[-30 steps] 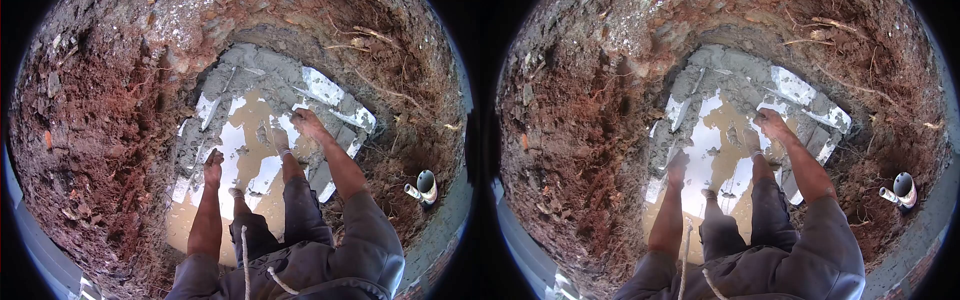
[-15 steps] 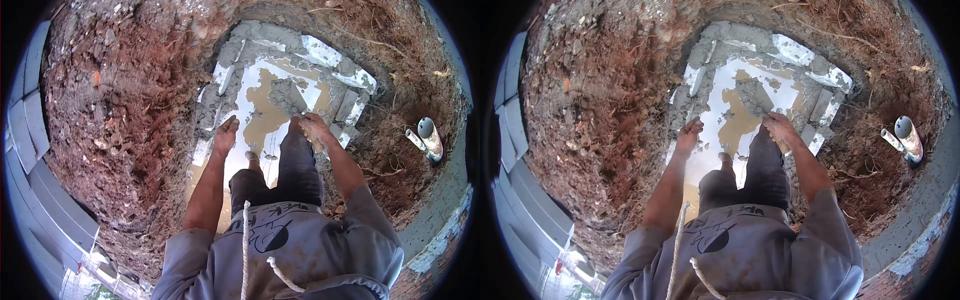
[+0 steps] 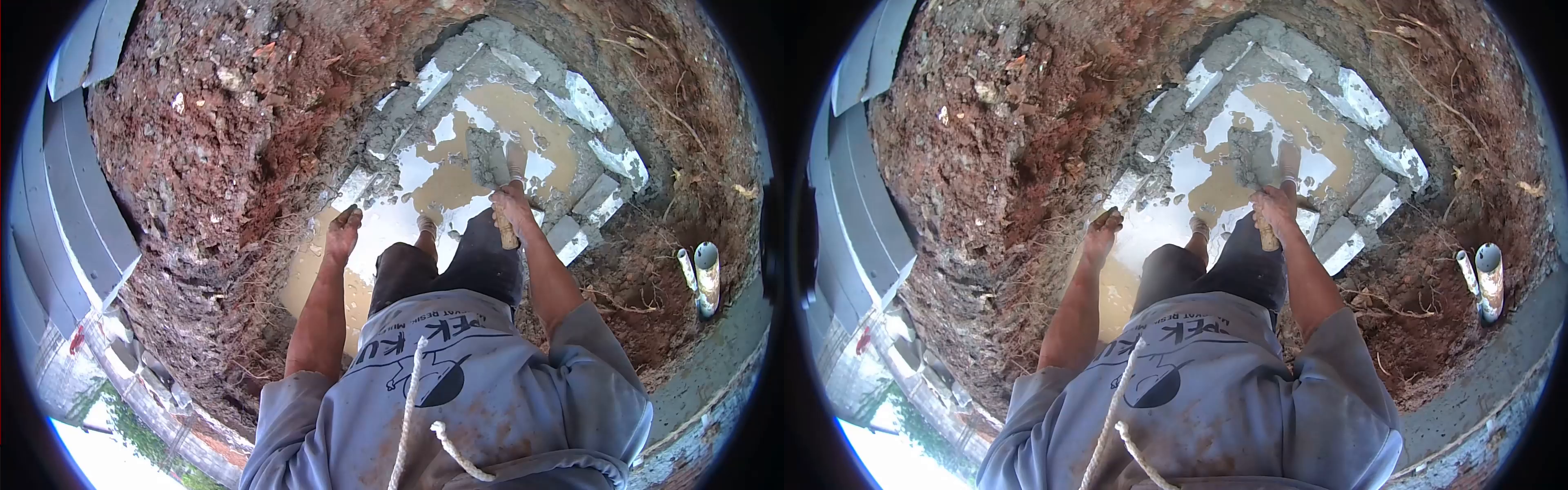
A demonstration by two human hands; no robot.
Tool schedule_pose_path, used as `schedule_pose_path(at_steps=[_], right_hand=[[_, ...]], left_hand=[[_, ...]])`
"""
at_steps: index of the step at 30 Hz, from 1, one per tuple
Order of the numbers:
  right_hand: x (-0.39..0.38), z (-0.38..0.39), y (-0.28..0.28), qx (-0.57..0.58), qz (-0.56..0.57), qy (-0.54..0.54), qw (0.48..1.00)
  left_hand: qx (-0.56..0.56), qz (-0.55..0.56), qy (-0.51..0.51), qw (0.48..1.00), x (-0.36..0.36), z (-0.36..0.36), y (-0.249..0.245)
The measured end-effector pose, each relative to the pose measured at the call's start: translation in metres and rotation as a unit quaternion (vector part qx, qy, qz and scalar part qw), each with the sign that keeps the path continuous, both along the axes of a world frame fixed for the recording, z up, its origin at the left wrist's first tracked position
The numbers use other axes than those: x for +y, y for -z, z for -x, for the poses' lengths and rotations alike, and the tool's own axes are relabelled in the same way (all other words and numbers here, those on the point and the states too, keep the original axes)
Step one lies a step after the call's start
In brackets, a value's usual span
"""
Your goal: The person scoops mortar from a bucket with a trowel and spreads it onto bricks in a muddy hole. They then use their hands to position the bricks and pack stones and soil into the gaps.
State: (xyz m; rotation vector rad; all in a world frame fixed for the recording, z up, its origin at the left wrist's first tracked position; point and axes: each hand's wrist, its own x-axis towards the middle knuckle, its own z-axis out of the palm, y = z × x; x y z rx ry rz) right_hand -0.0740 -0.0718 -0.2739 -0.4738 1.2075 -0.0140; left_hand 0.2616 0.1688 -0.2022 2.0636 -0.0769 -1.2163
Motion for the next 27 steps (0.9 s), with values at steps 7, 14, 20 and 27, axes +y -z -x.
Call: schedule_pose_path(at_steps=[7, 14, 20, 27], right_hand=[[0.016, -0.090, -0.004, 0.022, 0.026, -0.150, 0.988], [0.047, -0.161, 0.002, -0.012, 0.097, -0.246, 0.964], [0.079, -0.190, 0.026, -0.014, 0.140, -0.341, 0.929], [0.144, -0.257, 0.087, 0.122, 0.120, -0.329, 0.929]], left_hand=[[0.044, -0.023, -0.102, 0.994, 0.068, 0.024, -0.012], [0.035, -0.048, -0.130, 0.990, 0.115, 0.017, -0.023], [0.046, -0.003, -0.178, 0.983, 0.152, 0.011, -0.002], [0.064, 0.049, -0.172, 0.982, 0.188, 0.005, -0.002]])
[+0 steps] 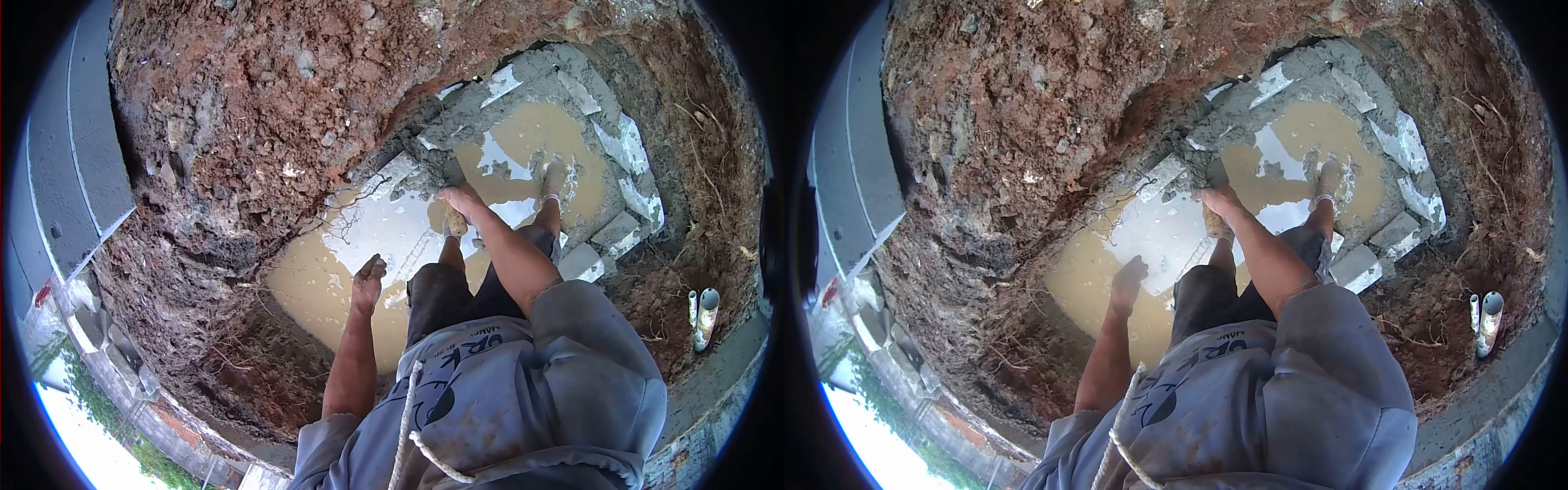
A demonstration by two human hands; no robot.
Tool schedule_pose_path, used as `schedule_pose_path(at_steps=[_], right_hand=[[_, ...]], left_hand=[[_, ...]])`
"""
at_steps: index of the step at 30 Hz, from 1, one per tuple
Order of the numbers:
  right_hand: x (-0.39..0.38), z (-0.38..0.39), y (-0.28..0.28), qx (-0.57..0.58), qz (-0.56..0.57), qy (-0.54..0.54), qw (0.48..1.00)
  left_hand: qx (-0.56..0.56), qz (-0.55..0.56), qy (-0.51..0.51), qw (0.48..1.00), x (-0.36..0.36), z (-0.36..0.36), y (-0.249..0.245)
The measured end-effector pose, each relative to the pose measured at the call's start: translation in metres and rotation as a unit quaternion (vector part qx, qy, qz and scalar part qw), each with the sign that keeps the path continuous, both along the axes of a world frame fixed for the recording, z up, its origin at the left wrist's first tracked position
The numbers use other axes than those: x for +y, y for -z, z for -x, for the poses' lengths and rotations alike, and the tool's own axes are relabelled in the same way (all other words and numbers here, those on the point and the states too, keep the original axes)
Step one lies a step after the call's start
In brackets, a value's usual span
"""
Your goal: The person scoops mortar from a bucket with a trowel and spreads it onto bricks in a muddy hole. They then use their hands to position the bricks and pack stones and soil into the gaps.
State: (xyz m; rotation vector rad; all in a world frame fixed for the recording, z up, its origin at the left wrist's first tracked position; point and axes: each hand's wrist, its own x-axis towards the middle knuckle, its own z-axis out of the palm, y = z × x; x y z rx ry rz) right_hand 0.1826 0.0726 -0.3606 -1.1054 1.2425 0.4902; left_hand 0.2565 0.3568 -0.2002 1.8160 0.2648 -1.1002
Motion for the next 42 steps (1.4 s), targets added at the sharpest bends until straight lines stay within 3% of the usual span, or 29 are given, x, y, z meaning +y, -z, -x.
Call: schedule_pose_path(at_steps=[2, 5, 8, 9, 11, 12, 14, 16, 18, 21, 24, 27, 30, 33, 36, 38, 40, 42], right_hand=[[0.013, -0.032, 0.017, 0.027, -0.041, 0.067, 0.997], [0.020, -0.084, 0.025, 0.043, -0.044, 0.096, 0.993], [0.032, -0.118, 0.110, 0.110, 0.053, -0.072, 0.990], [0.032, -0.126, 0.117, 0.124, 0.025, -0.126, 0.984], [0.048, -0.117, 0.120, 0.123, 0.001, 0.030, 0.992], [0.046, -0.115, 0.106, 0.122, -0.006, 0.047, 0.991], [0.044, -0.102, 0.096, 0.087, 0.058, -0.057, 0.993], [0.046, -0.088, 0.073, 0.072, 0.057, -0.012, 0.996], [0.052, -0.075, 0.045, 0.070, -0.007, 0.186, 0.980], [0.065, -0.046, 0.059, 0.076, 0.035, 0.204, 0.975], [0.083, -0.015, 0.102, 0.045, 0.111, 0.135, 0.984], [0.066, 0.008, 0.087, 0.061, 0.181, -0.104, 0.976], [0.038, 0.019, 0.035, 0.070, 0.280, -0.279, 0.916], [0.037, 0.062, 0.096, 0.054, 0.275, -0.439, 0.854], [0.006, 0.071, 0.058, 0.098, 0.165, -0.384, 0.903], [0.021, 0.087, 0.095, 0.157, 0.259, -0.251, 0.919], [0.013, 0.095, 0.097, 0.172, 0.298, -0.206, 0.916], [-0.009, 0.096, 0.061, 0.141, 0.284, -0.259, 0.912]], left_hand=[[-0.021, 0.015, 0.016, 1.000, 0.015, -0.003, -0.005], [-0.001, -0.057, 0.003, 0.998, 0.035, -0.011, -0.018], [0.019, -0.143, -0.017, 0.989, 0.058, -0.021, -0.017], [0.022, -0.158, -0.027, 0.987, 0.065, -0.021, -0.021], [0.030, -0.178, -0.032, 0.983, 0.075, -0.021, -0.028], [0.039, -0.187, -0.032, 0.981, 0.080, -0.022, -0.027], [0.055, -0.198, -0.033, 0.978, 0.087, -0.020, -0.021], [0.057, -0.186, -0.026, 0.981, 0.086, -0.019, -0.018], [0.056, -0.172, -0.011, 0.983, 0.081, -0.021, -0.018], [0.046, -0.132, 0.011, 0.990, 0.062, -0.028, -0.023], [0.033, -0.089, 0.017, 0.995, 0.048, -0.036, -0.025], [0.025, -0.057, 0.030, 0.998, 0.048, -0.047, -0.016], [0.020, -0.038, 0.070, 0.997, 0.040, -0.054, -0.021], [-0.009, 0.040, 0.160, 0.986, 0.045, -0.066, -0.003], [-0.061, -0.078, 0.301, 0.948, -0.016, -0.082, -0.029], [-0.119, 0.020, 0.347, 0.930, -0.068, -0.091, -0.065], [-0.139, 0.031, 0.401, 0.905, -0.136, -0.095, -0.108], [-0.171, 0.051, 0.391, 0.903, -0.186, -0.087, -0.151]])
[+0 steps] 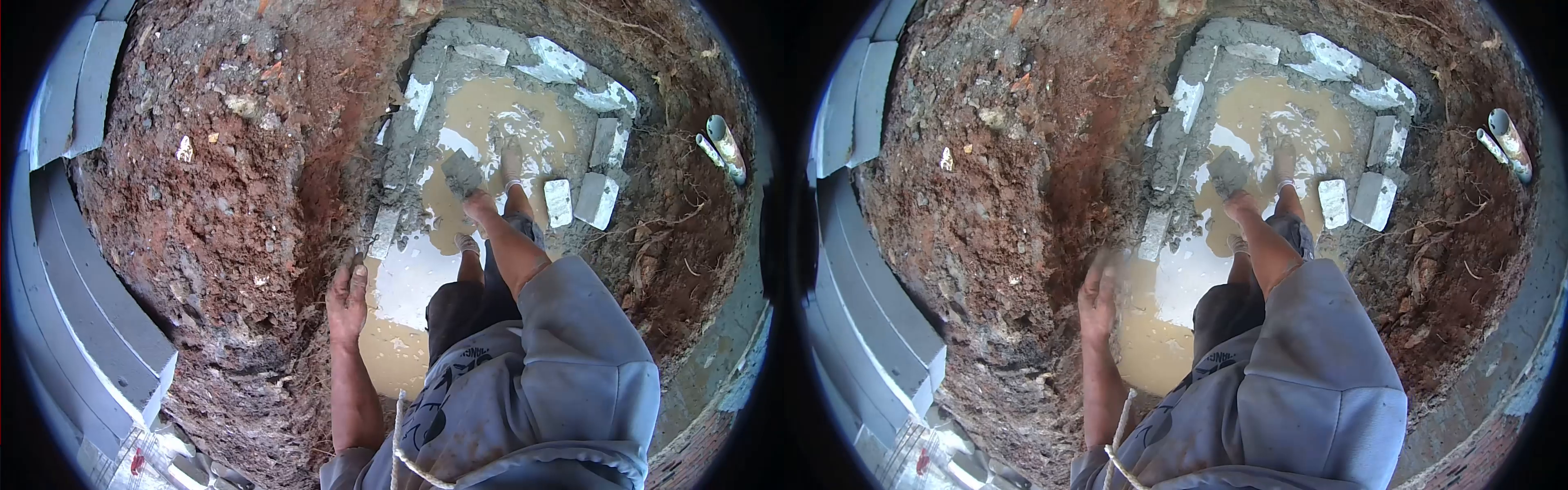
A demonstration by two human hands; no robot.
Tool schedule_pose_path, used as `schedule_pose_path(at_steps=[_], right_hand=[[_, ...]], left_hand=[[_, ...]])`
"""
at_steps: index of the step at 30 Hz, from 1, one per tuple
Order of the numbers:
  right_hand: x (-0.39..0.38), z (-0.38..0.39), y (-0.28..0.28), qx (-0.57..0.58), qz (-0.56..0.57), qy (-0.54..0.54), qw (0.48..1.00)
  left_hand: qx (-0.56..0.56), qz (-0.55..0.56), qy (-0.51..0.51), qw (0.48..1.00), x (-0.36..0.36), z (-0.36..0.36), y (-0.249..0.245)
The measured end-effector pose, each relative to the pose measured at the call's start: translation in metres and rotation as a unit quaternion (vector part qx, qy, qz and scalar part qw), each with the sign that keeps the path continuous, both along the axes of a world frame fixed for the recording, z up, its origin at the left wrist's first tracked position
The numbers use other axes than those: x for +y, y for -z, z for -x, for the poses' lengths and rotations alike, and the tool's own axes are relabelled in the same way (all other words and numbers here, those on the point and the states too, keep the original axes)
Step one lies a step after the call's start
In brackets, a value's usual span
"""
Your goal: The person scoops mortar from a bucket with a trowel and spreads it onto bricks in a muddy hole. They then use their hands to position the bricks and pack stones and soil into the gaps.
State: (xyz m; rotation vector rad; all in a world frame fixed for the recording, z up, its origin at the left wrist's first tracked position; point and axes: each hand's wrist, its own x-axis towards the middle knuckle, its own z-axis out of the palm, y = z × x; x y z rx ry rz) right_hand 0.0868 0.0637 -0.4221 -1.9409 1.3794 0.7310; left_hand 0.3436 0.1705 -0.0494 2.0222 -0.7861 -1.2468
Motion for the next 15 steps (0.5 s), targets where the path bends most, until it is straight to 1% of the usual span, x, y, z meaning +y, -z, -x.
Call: schedule_pose_path(at_steps=[3, 4, 5, 7, 8, 10, 12, 13, 14, 15], right_hand=[[-0.016, 0.001, 0.002, -0.028, -0.013, 0.141, 0.990], [-0.015, 0.004, 0.015, -0.044, -0.020, 0.160, 0.986], [-0.015, 0.009, 0.035, -0.063, -0.027, 0.176, 0.982], [-0.025, 0.004, 0.027, -0.084, -0.019, 0.182, 0.980], [-0.027, -0.005, 0.024, -0.086, -0.005, 0.174, 0.981], [-0.027, -0.032, 0.011, -0.098, 0.055, 0.201, 0.973], [-0.028, -0.070, -0.035, -0.108, 0.098, 0.239, 0.960], [-0.039, -0.077, -0.101, -0.103, 0.088, 0.243, 0.961], [-0.048, -0.081, -0.116, -0.115, 0.016, 0.028, 0.993], [-0.056, -0.084, -0.130, -0.167, -0.038, -0.169, 0.971]], left_hand=[[0.004, 0.068, -0.003, 0.998, -0.038, 0.008, -0.020], [0.003, 0.089, -0.006, 0.996, -0.048, 0.013, -0.030], [0.002, 0.087, -0.002, 0.996, -0.053, 0.016, -0.034], [0.001, 0.081, 0.003, 0.997, -0.063, 0.023, -0.040], [-0.017, 0.077, 0.021, 0.997, -0.066, 0.026, -0.038], [-0.051, 0.070, 0.059, 0.994, -0.066, 0.032, -0.029], [-0.040, 0.058, 0.055, 0.996, -0.065, 0.045, -0.025], [-0.040, 0.045, 0.057, 0.997, -0.063, 0.052, -0.025], [-0.041, 0.033, 0.060, 0.997, -0.063, 0.056, -0.025], [-0.051, 0.021, 0.067, 0.996, -0.058, 0.058, -0.017]])
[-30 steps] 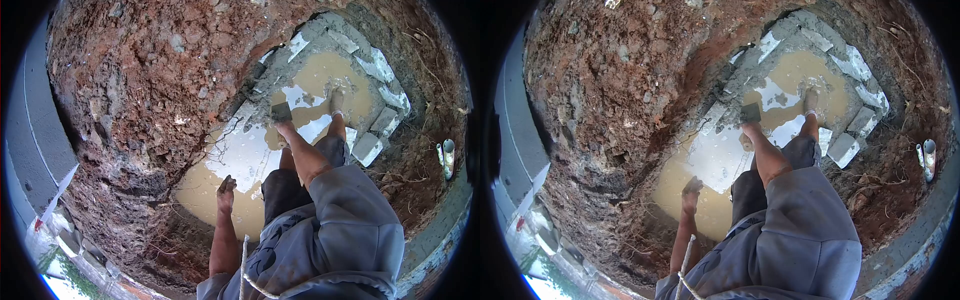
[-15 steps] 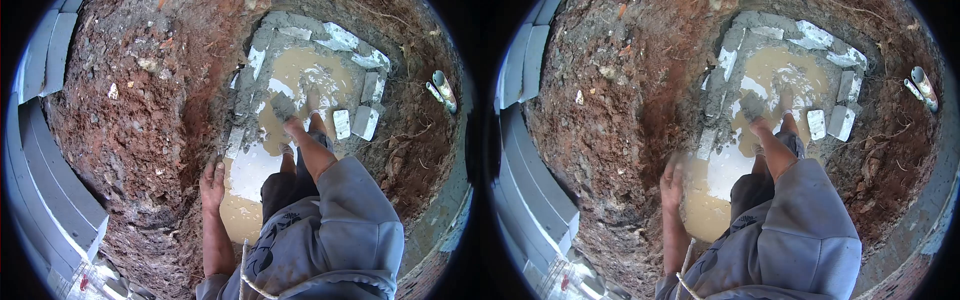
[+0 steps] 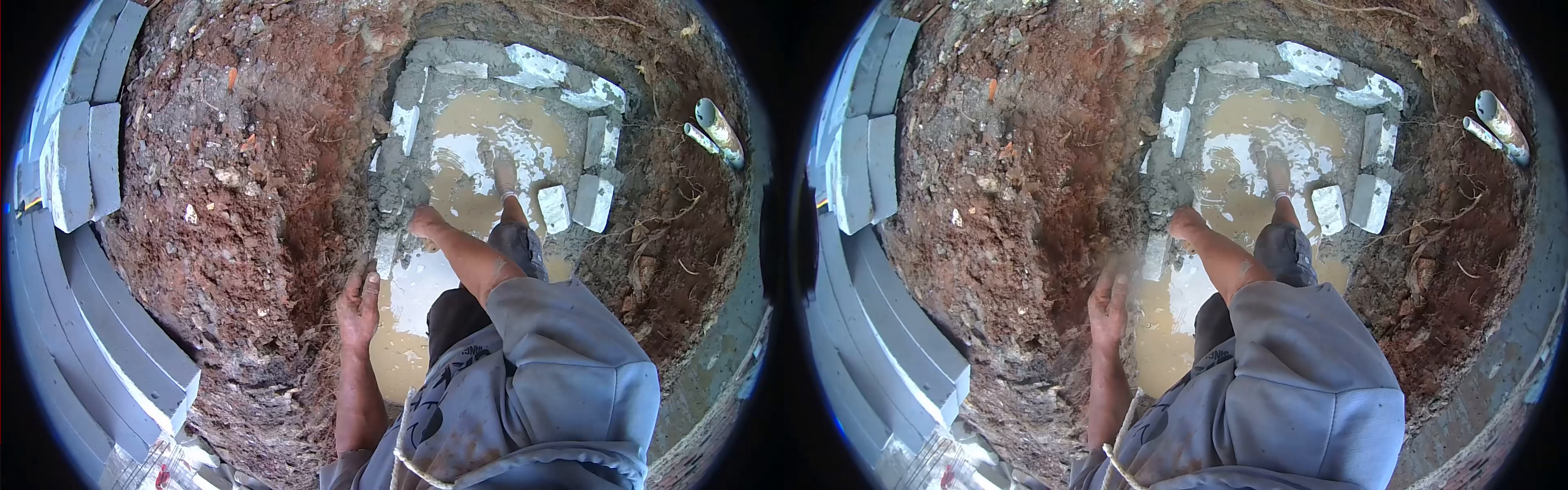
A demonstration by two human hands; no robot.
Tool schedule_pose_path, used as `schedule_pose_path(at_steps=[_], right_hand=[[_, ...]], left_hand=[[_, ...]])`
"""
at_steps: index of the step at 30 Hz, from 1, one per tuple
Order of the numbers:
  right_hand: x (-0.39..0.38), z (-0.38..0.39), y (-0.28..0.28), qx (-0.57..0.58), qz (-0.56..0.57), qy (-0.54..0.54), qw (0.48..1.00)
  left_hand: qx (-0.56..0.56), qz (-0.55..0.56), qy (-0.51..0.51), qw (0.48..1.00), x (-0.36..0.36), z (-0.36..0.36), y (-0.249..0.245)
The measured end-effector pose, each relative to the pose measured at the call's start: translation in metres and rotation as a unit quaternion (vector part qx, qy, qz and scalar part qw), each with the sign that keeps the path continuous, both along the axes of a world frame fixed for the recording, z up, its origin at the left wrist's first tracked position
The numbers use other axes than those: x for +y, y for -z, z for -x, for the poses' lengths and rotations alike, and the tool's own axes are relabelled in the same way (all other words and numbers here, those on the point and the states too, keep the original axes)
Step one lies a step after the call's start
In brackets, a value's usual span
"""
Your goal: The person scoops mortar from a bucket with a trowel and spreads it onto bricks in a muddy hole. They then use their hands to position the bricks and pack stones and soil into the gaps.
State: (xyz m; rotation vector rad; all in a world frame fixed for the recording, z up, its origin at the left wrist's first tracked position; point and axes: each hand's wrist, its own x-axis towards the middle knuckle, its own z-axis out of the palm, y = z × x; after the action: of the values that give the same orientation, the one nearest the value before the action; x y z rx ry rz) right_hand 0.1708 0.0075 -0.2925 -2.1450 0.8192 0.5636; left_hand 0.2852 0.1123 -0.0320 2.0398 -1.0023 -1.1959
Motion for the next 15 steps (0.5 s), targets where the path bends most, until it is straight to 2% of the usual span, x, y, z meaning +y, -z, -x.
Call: schedule_pose_path(at_steps=[3, 5, 6, 7, 9, 10, 11, 12, 13, 15], right_hand=[[0.027, -0.026, 0.025, 0.048, 0.135, 0.054, 0.988], [0.009, -0.005, 0.010, -0.024, 0.127, -0.051, 0.990], [0.003, 0.007, 0.011, -0.008, 0.093, 0.037, 0.995], [-0.006, 0.021, 0.024, 0.006, 0.084, 0.063, 0.994], [-0.025, 0.067, 0.070, 0.058, 0.089, 0.146, 0.984], [-0.045, 0.095, 0.012, 0.042, 0.088, 0.177, 0.979], [-0.058, 0.119, 0.026, 0.092, 0.022, 0.350, 0.932], [-0.074, 0.158, 0.080, 0.114, 0.067, 0.304, 0.944], [-0.096, 0.179, 0.029, 0.201, 0.073, 0.111, 0.971], [-0.107, 0.228, 0.011, 0.143, 0.135, 0.308, 0.931]], left_hand=[[-0.007, -0.006, 0.013, 1.000, 0.004, 0.004, 0.002], [-0.052, -0.018, 0.018, 0.998, 0.002, 0.011, -0.012], [-0.072, -0.013, 0.009, 0.997, 0.007, 0.008, -0.007], [-0.097, -0.006, -0.003, 0.995, 0.009, 0.001, -0.006], [-0.025, -0.032, -0.052, 0.998, 0.008, -0.004, -0.014], [-0.033, -0.012, -0.054, 0.998, 0.009, -0.006, -0.016], [-0.054, 0.016, -0.050, 0.997, 0.012, -0.012, -0.017], [-0.072, 0.041, -0.047, 0.996, 0.015, -0.014, -0.016], [-0.088, 0.065, -0.046, 0.993, 0.019, -0.013, -0.018], [-0.098, 0.060, -0.069, 0.991, 0.027, -0.015, -0.039]])
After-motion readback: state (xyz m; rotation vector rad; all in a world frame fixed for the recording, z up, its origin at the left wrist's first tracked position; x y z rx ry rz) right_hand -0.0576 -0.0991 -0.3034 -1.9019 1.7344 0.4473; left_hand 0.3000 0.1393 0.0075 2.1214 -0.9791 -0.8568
